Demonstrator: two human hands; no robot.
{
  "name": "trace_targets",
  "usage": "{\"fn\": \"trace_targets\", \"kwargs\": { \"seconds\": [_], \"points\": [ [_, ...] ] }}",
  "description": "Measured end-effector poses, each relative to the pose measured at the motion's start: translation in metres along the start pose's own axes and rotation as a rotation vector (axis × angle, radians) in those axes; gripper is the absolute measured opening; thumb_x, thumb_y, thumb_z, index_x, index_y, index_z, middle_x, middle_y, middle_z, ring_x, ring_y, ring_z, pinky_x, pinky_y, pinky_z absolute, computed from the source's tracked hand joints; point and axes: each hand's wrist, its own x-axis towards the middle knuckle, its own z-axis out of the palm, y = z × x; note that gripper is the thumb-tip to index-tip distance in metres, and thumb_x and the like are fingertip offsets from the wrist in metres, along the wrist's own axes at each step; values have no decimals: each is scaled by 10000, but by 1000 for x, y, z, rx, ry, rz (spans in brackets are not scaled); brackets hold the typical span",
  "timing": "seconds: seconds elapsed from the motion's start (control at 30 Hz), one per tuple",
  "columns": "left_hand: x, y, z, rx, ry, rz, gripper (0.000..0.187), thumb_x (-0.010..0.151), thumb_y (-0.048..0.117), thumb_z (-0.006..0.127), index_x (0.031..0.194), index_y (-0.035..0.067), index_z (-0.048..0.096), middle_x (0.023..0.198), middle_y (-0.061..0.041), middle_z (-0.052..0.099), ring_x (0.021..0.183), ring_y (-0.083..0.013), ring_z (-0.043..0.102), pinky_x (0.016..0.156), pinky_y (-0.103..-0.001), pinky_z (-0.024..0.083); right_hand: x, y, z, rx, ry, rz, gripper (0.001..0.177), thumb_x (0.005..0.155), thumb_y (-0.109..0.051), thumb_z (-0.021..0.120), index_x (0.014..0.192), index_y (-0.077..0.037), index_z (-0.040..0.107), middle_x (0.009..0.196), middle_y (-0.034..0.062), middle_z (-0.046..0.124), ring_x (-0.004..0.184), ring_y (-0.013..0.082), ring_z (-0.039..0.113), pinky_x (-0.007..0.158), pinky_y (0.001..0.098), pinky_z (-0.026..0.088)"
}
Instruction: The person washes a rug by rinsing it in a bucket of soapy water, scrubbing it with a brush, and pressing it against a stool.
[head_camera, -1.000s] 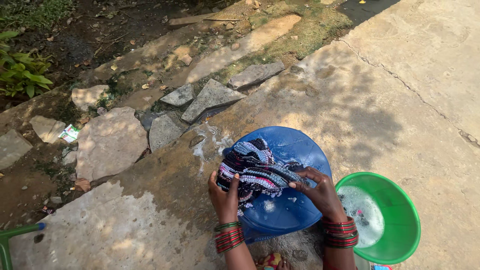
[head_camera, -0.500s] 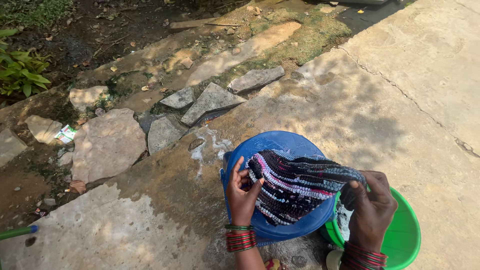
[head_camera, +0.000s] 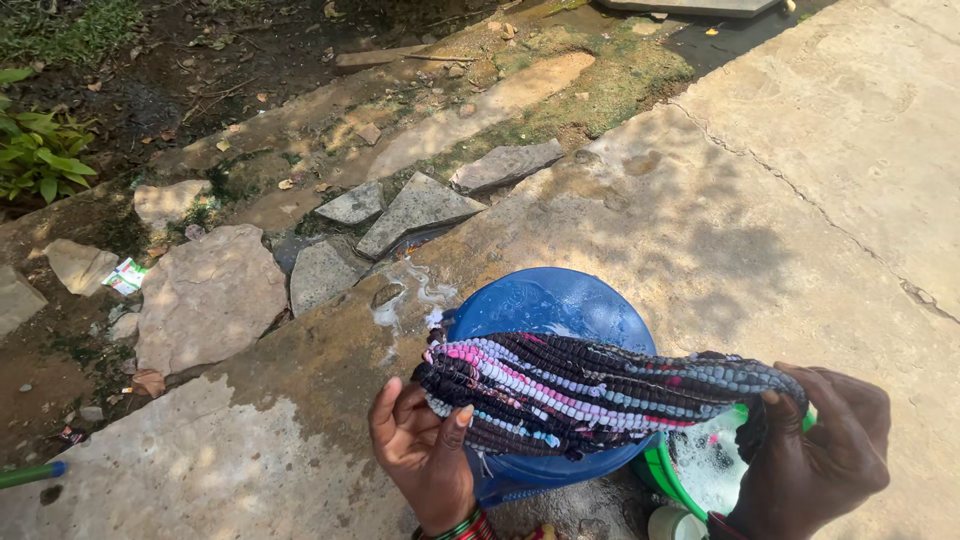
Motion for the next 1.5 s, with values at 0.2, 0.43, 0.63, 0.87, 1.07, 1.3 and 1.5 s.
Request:
{"fn": "trace_targets", "kwargs": {
  "seconds": [0.2, 0.43, 0.63, 0.87, 1.07, 1.3, 1.5],
  "points": [
    [-3, -14, 7, 53, -11, 149, 573, 874, -130, 778, 1406, -13, 600, 1125, -220, 739, 1037, -239, 753, 829, -339, 640, 14, 10, 18, -307, 184, -218, 278, 1097, -276, 741, 1155, -6, 779, 1034, 93, 647, 1037, 239, 608, 897, 389, 476],
    [25, -88, 2, 1123, -171, -127, 626, 916, 462, 679, 1464, 190, 546, 1597, -136, 436, 1470, -338, 392, 1168, -550, 351, 2, 55, 61, -363, -439, 413, 303, 919, -249, 714, 1208, -175, 765, 1236, 96, 742, 1128, 313, 713, 914, 454, 551],
    [20, -103, -5, 1597, -277, -411, 693, 901, 539, 698, 1505, 282, 477, 1639, -124, 270, 1534, -406, 171, 1187, -608, 231, -39, 126, 85, -517, -604, 428, 394, 903, -361, 725, 1275, -230, 735, 1364, 119, 675, 1265, 369, 615, 1035, 494, 503],
    [25, -99, -4, 1720, -188, -542, 946, 864, 507, 755, 1616, 214, 263, 1565, -180, 370, 1338, -454, 472, 1070, -536, 491, -69, 162, 112, -726, -702, 477, 756, 771, -479, 836, 1444, -246, 583, 1367, 328, 522, 1239, 531, 469, 982, 577, 455],
    [24, -101, -13, 1798, -160, -625, 866, 791, 395, 843, 1507, 217, 388, 1406, -103, 479, 1230, -369, 553, 871, -468, 596, -41, 138, 104, -316, -566, 691, 443, 790, -264, 804, 1227, -267, 734, 1367, 137, 656, 1125, 318, 723, 981, 466, 594],
    [23, -125, -25, 1404, -193, -461, 564, 945, 349, 716, 1462, 204, 542, 1161, -47, 707, 1083, -257, 683, 952, -437, 549, -43, 107, 118, -392, -405, 151, 534, 903, -190, 736, 1420, -205, 603, 1586, 145, 473, 1476, 370, 358, 1192, 532, 338],
    [2, -125, 23, 1630, -164, -309, 895, 777, 378, 836, 1528, 197, 384, 1449, -125, 422, 1395, -348, 382, 1044, -541, 429, -96, 113, 167, -840, -705, 212, 611, 878, -439, 701, 1440, -289, 514, 1654, 97, 257, 1542, 415, 68, 1160, 685, 122]
  ]
}}
